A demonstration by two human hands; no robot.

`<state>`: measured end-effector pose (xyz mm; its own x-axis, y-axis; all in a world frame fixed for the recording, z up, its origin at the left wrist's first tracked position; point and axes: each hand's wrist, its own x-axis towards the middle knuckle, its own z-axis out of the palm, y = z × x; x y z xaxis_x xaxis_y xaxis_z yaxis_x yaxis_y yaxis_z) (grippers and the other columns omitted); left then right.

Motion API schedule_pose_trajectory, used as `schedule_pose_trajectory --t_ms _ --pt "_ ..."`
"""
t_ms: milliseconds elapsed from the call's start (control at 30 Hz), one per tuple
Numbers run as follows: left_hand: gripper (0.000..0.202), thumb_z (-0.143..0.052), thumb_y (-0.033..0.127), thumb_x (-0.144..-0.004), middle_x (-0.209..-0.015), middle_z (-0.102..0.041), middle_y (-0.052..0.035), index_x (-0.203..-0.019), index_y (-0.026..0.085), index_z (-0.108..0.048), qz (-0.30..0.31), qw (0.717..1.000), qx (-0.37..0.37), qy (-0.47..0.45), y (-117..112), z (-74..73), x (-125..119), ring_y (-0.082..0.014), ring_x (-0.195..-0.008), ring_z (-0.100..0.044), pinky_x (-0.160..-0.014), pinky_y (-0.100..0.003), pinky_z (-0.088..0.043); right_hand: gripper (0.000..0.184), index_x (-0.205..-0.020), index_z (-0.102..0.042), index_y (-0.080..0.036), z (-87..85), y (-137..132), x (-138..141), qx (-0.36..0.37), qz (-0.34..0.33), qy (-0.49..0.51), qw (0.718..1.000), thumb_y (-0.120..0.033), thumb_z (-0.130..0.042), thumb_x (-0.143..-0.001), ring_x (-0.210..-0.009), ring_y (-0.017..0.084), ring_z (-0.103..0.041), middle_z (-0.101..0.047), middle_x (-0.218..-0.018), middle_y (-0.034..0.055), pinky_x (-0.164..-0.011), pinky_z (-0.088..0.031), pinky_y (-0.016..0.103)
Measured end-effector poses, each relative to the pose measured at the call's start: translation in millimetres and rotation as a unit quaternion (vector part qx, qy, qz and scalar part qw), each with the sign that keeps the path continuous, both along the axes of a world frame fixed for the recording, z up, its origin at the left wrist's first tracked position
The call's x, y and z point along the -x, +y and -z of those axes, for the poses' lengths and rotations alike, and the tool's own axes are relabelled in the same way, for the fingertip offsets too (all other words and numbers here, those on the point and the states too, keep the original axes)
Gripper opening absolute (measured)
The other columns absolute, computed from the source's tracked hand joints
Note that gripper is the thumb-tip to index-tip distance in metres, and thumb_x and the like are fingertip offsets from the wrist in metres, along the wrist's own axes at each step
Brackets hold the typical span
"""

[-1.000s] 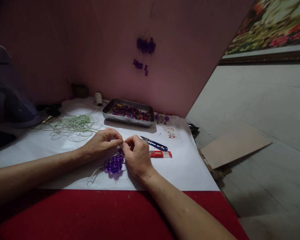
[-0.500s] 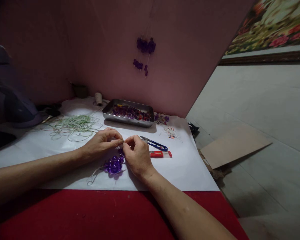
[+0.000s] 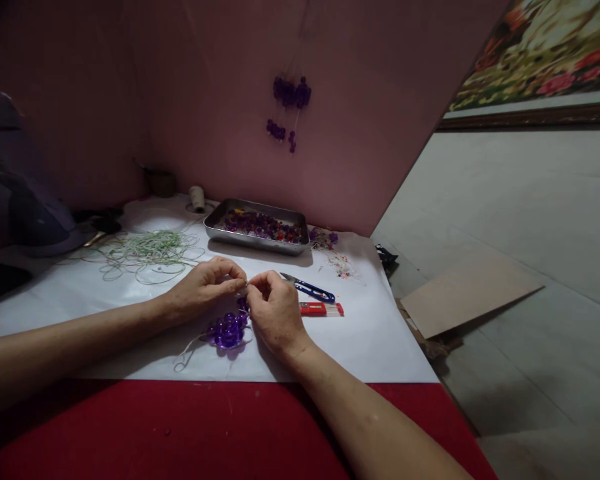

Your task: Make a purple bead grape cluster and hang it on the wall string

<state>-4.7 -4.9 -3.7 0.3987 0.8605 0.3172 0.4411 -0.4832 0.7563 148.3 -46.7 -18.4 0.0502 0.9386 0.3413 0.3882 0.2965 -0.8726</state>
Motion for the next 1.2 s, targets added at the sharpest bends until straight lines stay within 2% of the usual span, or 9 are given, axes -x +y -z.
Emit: schedule_pose_trajectory --t_ms 467,833,933,1100,1200 --pt "0.015 -0.056 0.021 -0.076 -0.075 -0.067 -0.006 -0.068 0.018 -0.068 0.006 1.0 -0.008 0.016 -0.3 -0.9 0.3 -0.0229 -0.086 -0.056 -0.082 -0.037 -0.043 0.012 -0.071 -0.057 -0.018 0.8 -0.9 -0.3 -0.009 0.001 0.004 1.0 -0.027 -0.059 -0.078 -0.061 0.016 -0.056 -0.062 -0.067 0.0028 -0.058 -0.045 0.029" --pt "0.016 -0.056 0.022 -0.077 -0.08 -0.067 -0.0067 -0.072 0.016 -0.069 0.022 1.0 0.016 0.006 -1.8 -4.5 2.2 -0.023 -0.09 -0.055 -0.084 -0.038 -0.043 0.01 -0.07 -0.056 -0.018 1.0 0.1 -0.5 -0.001 0.012 -0.008 1.0 -0.023 -0.058 -0.079 -0.06 0.016 -0.056 -0.061 -0.064 0.0017 -0.057 -0.045 0.028" --pt "0.016 -0.056 0.024 -0.076 -0.078 -0.067 -0.0063 -0.069 0.016 -0.068 0.028 0.999 0.025 -0.016 -1.2 -2.1 1.4 -0.0221 -0.085 -0.056 -0.081 -0.036 -0.044 0.01 -0.07 -0.056 -0.018 0.5 -0.7 -0.2 -0.003 0.013 -0.01 1.0 -0.023 -0.058 -0.079 -0.061 0.016 -0.056 -0.061 -0.064 0.0019 -0.057 -0.045 0.028" --pt "0.018 -0.054 0.024 -0.077 -0.066 -0.062 -0.0036 -0.066 0.015 -0.065 0.059 0.993 0.085 -0.064 -0.2 0.6 -0.5 -0.0162 -0.067 -0.055 -0.064 -0.029 -0.045 0.011 -0.068 -0.056 -0.019 0.2 -1.3 -0.4 -0.002 0.009 -0.009 1.0 -0.023 -0.058 -0.078 -0.059 0.015 -0.056 -0.061 -0.063 0.0014 -0.057 -0.044 0.028" --pt "0.017 -0.055 0.023 -0.076 -0.063 -0.061 -0.0023 -0.065 0.015 -0.064 0.065 0.99 0.098 -0.077 1.0 1.3 -0.5 -0.0146 -0.064 -0.053 -0.061 -0.027 -0.044 0.011 -0.068 -0.056 -0.019 0.1 -1.2 -0.6 -0.003 0.007 -0.007 1.0 -0.023 -0.058 -0.078 -0.06 0.015 -0.056 -0.06 -0.062 0.0012 -0.057 -0.044 0.028"
